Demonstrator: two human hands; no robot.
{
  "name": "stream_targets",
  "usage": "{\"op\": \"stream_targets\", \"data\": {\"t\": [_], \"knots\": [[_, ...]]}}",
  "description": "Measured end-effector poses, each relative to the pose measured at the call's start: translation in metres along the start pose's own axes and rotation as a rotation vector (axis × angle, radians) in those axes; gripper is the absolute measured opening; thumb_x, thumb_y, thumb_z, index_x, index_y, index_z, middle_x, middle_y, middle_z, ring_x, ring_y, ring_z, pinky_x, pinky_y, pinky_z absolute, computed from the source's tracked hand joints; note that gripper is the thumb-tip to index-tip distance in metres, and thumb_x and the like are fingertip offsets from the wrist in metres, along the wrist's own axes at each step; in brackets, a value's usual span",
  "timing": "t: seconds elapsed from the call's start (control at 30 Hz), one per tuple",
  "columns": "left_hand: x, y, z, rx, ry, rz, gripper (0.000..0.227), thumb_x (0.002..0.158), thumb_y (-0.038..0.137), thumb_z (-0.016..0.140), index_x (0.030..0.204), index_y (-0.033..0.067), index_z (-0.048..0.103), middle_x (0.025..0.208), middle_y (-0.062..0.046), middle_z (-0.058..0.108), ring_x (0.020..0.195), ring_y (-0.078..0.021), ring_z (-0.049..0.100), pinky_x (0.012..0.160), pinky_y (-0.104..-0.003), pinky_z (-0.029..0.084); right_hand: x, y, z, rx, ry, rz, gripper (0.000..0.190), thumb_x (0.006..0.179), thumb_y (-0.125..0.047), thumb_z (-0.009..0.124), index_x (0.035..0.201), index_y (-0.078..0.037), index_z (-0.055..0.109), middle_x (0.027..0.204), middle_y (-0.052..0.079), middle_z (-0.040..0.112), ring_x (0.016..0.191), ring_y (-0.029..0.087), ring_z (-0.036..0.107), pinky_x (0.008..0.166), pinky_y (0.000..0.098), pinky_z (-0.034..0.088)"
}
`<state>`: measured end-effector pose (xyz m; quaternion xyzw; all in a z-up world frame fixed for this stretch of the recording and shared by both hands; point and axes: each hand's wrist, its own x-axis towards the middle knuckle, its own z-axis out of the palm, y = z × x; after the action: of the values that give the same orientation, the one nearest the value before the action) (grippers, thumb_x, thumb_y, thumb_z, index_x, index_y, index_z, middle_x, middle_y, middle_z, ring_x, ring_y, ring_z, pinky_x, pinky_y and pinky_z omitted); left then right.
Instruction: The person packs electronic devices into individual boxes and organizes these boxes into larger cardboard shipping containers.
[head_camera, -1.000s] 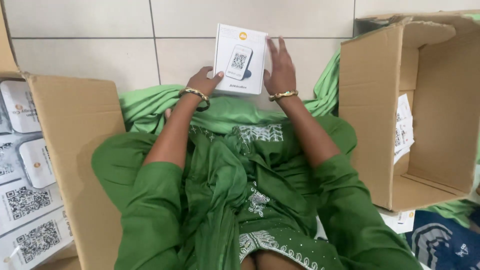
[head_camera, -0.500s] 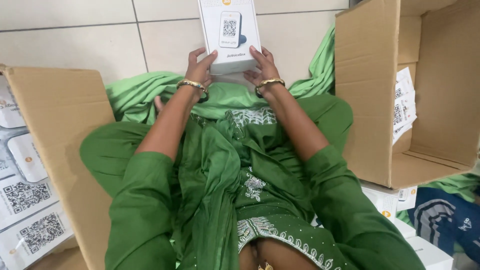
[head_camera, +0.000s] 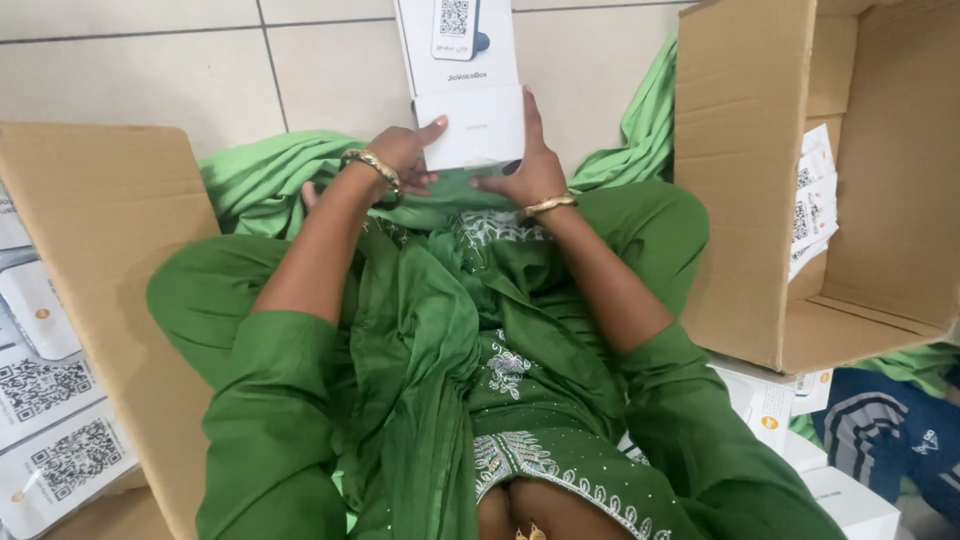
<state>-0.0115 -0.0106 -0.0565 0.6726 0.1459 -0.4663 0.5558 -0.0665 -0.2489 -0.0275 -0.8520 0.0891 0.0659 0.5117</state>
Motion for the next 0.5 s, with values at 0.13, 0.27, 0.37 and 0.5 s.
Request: {"op": "stream_targets", "data": {"t": [0.13,0.27,0.37,0.5], "knots": [[-0.035,0.019,-0.008,-0.048,-0.008,-0.013,0.086,0.091,0.074,0.051,0.11,-0.0098,0.064,0.077,-0.014,0.067,0.059,-0.018,0.066,0.062,-0.036,0.066,0.0,-0.019,-0.015,-0.491,0.073,-0.253,0.08,0.08,-0.02,0.08,0.149,-0.027,0.042,0.092,0.021,0.071,0.077,0.039,0.07,0.069,0.0495,0.056],[-0.053,0.029,-0.031,0.114,0.104,0.129,0.094,0.1,0.076,0.027,0.105,0.0001,0.081,0.071,-0.014,0.066,0.055,-0.0175,0.063,0.057,-0.028,0.058,0.008,-0.07,-0.054,-0.639,0.17,-0.39,0.034,0.092,-0.013,0.068,0.12,-0.031,0.076,0.075,0.014,0.072,0.067,0.038,0.069,0.062,0.0493,0.055],[-0.033,0.02,-0.044,-0.026,0.339,0.337,0.068,0.105,0.06,0.045,0.11,0.0018,0.079,0.078,-0.013,0.073,0.063,-0.0174,0.068,0.061,-0.03,0.056,0.012,-0.137,-0.086,-0.661,0.126,-0.513,0.016,0.096,-0.02,0.07,0.109,-0.022,0.079,0.076,0.013,0.073,0.067,0.036,0.07,0.057,0.0464,0.053],[-0.005,0.011,-0.034,0.196,0.638,0.554,0.043,0.1,0.045,0.063,0.122,0.0095,0.071,0.095,-0.012,0.08,0.077,-0.0174,0.077,0.073,-0.035,0.06,0.056,-0.118,-0.11,-0.565,0.126,-0.47,0.017,0.107,-0.017,0.063,0.095,-0.008,0.071,0.07,0.009,0.069,0.064,0.028,0.069,0.061,0.0408,0.053]]}}
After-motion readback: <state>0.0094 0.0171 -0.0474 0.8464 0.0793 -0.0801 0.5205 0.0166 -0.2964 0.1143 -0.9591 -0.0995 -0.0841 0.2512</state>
